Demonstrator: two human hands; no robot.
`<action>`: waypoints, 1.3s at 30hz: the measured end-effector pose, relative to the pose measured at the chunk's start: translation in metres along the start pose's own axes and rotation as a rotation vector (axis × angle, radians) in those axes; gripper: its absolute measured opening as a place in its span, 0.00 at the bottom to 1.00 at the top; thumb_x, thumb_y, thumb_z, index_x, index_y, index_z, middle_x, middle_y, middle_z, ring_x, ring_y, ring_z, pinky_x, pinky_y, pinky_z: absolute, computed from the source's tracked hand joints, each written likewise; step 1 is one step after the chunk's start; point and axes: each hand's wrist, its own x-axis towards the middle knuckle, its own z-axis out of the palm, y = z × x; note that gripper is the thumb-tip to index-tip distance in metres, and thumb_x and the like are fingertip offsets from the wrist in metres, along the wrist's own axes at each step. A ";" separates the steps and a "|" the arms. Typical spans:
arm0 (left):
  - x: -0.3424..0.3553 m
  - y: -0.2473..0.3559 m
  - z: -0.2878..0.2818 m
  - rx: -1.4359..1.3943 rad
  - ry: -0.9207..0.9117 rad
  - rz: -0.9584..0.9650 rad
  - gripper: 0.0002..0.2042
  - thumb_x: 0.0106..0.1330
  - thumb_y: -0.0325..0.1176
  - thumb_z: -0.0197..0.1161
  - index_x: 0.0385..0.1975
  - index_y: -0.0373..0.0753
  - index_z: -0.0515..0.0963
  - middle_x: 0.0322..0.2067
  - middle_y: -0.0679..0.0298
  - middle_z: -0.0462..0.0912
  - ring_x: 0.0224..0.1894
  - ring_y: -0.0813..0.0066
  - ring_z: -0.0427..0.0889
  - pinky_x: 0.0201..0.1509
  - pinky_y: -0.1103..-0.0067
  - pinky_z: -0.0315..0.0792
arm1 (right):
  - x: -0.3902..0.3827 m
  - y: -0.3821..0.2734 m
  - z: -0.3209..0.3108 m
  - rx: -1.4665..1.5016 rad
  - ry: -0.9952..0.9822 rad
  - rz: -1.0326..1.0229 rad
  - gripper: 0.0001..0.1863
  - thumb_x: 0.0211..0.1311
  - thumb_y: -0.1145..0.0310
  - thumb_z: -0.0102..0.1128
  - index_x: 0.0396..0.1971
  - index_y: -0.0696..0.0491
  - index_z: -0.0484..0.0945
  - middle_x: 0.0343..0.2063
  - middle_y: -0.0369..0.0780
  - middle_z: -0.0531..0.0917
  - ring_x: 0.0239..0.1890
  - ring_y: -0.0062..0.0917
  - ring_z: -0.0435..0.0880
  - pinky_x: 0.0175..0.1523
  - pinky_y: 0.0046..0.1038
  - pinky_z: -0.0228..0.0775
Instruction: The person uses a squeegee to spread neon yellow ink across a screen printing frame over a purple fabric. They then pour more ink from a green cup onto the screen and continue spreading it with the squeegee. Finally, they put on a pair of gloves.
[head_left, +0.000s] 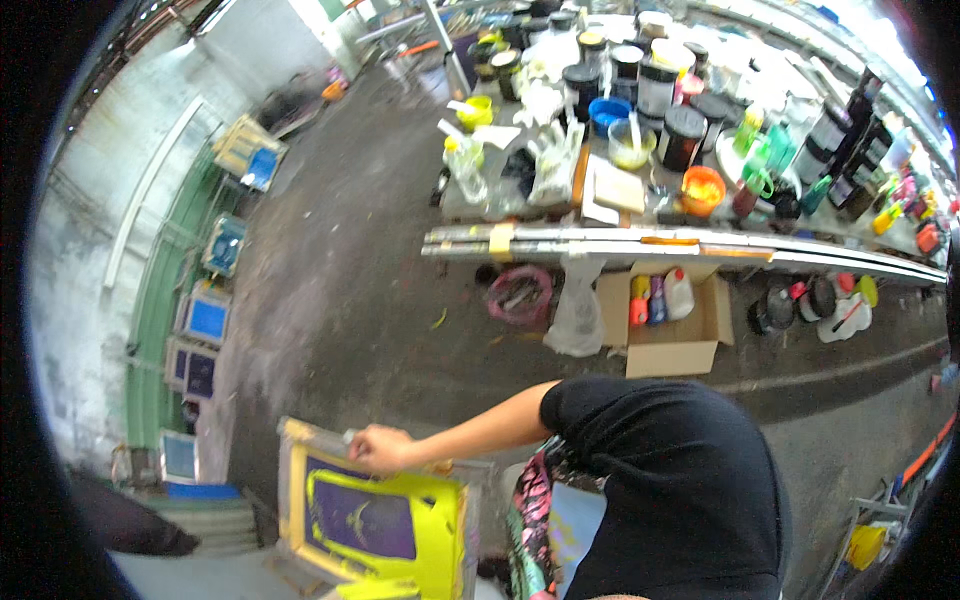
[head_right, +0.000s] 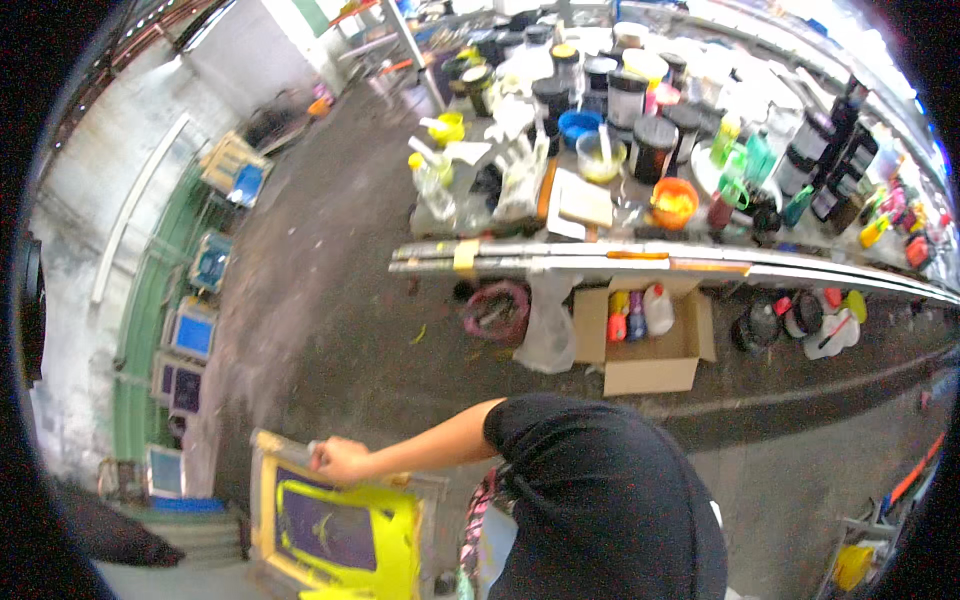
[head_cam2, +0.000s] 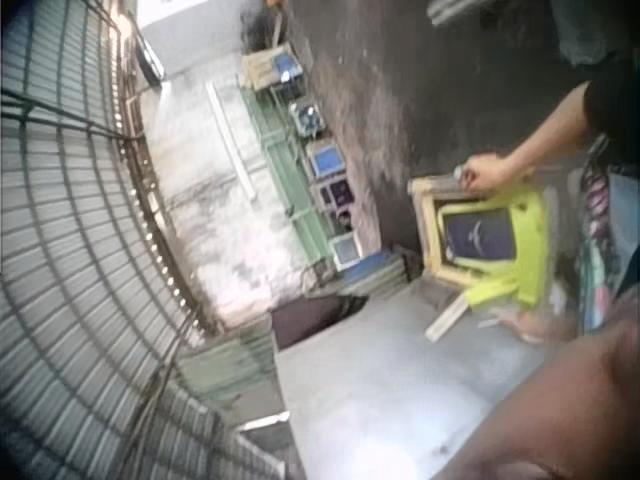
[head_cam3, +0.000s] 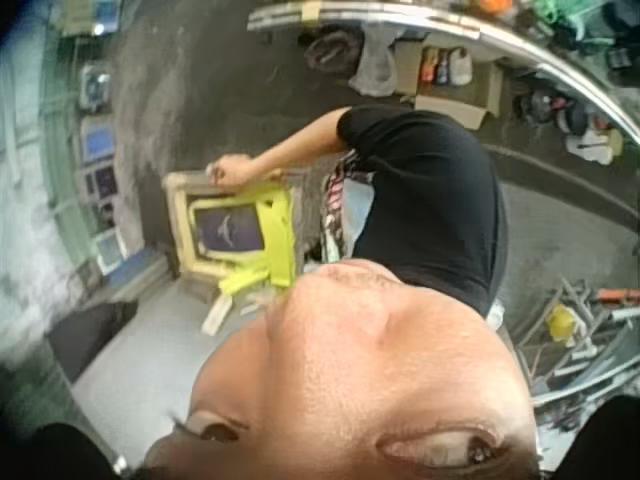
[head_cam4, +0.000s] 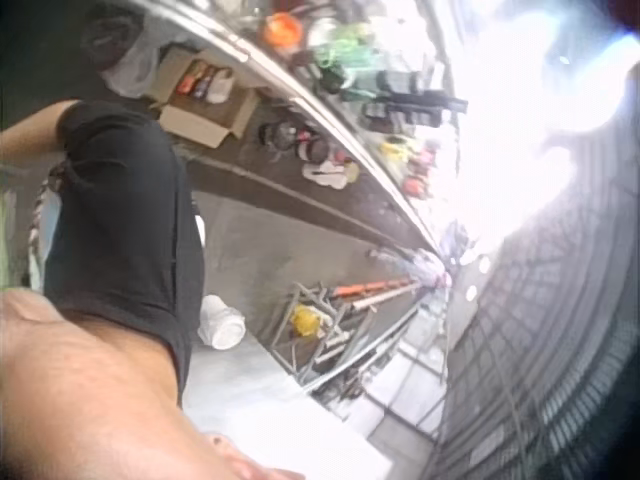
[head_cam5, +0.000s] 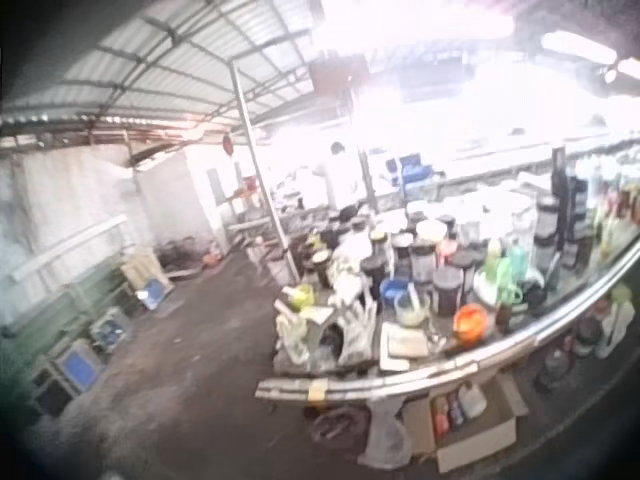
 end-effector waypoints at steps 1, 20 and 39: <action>0.026 -0.012 0.026 -0.048 -0.018 -0.052 0.44 0.69 0.59 0.63 0.74 0.31 0.60 0.72 0.51 0.64 0.70 0.56 0.68 0.72 0.61 0.64 | 0.017 0.013 0.005 0.032 -0.049 0.016 0.13 0.60 0.61 0.61 0.42 0.47 0.85 0.38 0.39 0.88 0.44 0.31 0.88 0.49 0.36 0.78; 0.714 -0.035 0.334 -0.392 -0.672 -0.313 0.45 0.68 0.61 0.63 0.75 0.33 0.58 0.72 0.53 0.63 0.70 0.56 0.68 0.73 0.61 0.63 | 0.487 0.076 -0.140 0.396 0.586 0.168 0.14 0.65 0.63 0.66 0.47 0.52 0.84 0.43 0.36 0.87 0.46 0.20 0.82 0.50 0.27 0.74; 0.715 -0.009 0.974 -0.075 -1.619 -0.498 0.34 0.64 0.51 0.74 0.60 0.29 0.73 0.53 0.54 0.83 0.52 0.59 0.86 0.57 0.64 0.79 | 0.500 0.201 -0.412 0.526 1.822 0.141 0.11 0.66 0.64 0.65 0.44 0.53 0.82 0.37 0.33 0.83 0.39 0.18 0.79 0.45 0.24 0.70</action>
